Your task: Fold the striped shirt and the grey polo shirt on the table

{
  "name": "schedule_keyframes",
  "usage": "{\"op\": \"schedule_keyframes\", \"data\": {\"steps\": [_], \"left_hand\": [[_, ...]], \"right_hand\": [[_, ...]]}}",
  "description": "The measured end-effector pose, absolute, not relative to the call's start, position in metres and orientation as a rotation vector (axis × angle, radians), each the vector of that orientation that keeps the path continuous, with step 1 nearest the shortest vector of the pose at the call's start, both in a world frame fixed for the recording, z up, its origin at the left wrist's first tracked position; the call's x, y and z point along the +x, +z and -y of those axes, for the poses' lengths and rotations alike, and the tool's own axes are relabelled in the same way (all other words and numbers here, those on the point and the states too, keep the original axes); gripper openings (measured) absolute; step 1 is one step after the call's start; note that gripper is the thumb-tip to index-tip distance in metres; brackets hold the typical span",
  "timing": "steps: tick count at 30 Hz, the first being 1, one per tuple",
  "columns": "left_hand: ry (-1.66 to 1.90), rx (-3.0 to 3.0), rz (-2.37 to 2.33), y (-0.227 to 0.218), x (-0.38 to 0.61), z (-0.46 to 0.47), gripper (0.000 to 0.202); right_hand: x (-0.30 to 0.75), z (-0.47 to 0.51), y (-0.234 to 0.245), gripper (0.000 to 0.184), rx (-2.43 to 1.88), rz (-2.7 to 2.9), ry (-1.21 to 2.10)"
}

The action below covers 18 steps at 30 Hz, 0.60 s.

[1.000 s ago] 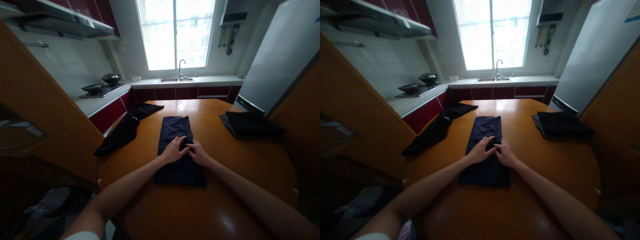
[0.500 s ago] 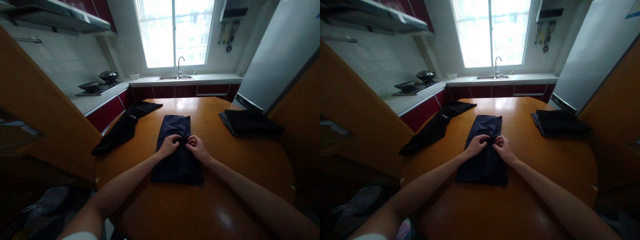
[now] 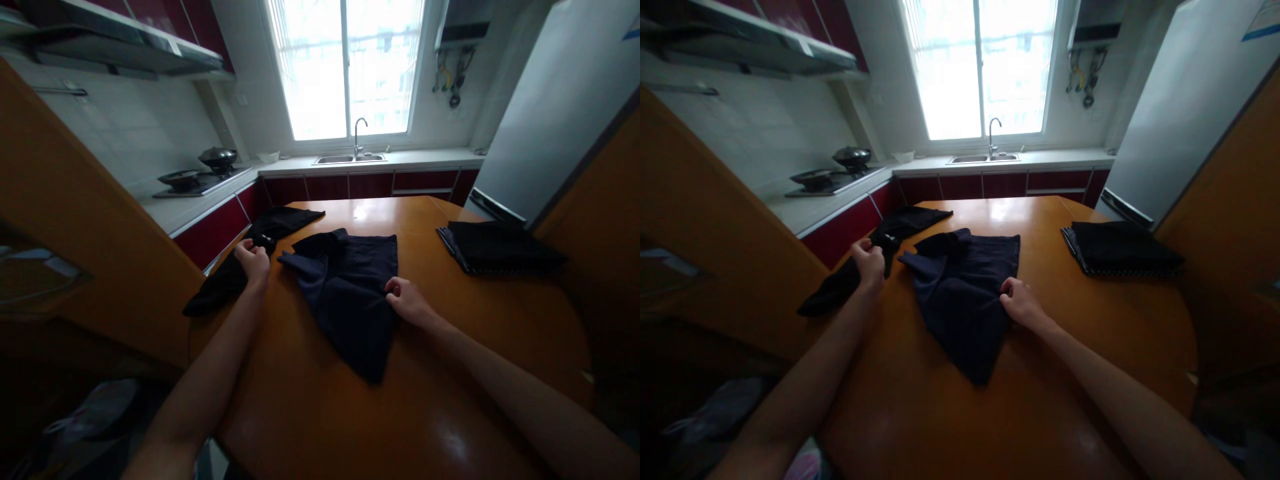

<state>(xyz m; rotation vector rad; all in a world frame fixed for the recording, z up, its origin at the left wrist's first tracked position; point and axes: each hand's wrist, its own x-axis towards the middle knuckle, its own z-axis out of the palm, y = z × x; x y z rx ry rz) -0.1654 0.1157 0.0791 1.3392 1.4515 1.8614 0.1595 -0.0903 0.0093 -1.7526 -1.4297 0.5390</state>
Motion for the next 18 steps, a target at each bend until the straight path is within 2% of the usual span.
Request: {"op": "schedule_keyframes", "data": {"steps": [2, 3, 6, 9, 13, 16, 18], "left_hand": [[1.872, 1.684, -1.433, 0.083, -0.159, -0.095, 0.025], [1.751, 1.891, -1.385, 0.082, -0.150, -0.082, 0.021], [1.043, 2.322, -1.212, 0.064, -0.114, -0.045, 0.013], [0.607, 2.391, -1.229, 0.040, -0.089, -0.025, 0.023], [0.605, 2.322, -1.090, 0.039, -0.079, -0.010, 0.031], [0.638, 2.378, -0.696, 0.058, -0.074, 0.019, 0.051], [0.454, 2.369, -0.361, 0.069, -0.069, 0.040, 0.047]], "right_hand": [[0.158, 0.094, 0.011, 0.015, -1.748, 1.478, 0.588], [0.155, 0.097, 0.012, 0.015, -1.720, 1.494, 0.666], [0.143, 0.107, 0.015, 0.014, -1.593, 1.532, 1.124], [0.131, 0.113, 0.018, 0.009, -1.536, 1.523, 1.432], [0.124, 0.109, 0.021, 0.026, -1.550, 1.303, 1.318], [0.122, 0.107, 0.022, 0.038, -1.429, 1.141, 1.289], [0.123, 0.108, 0.021, 0.040, -1.406, 1.084, 1.200]]}}
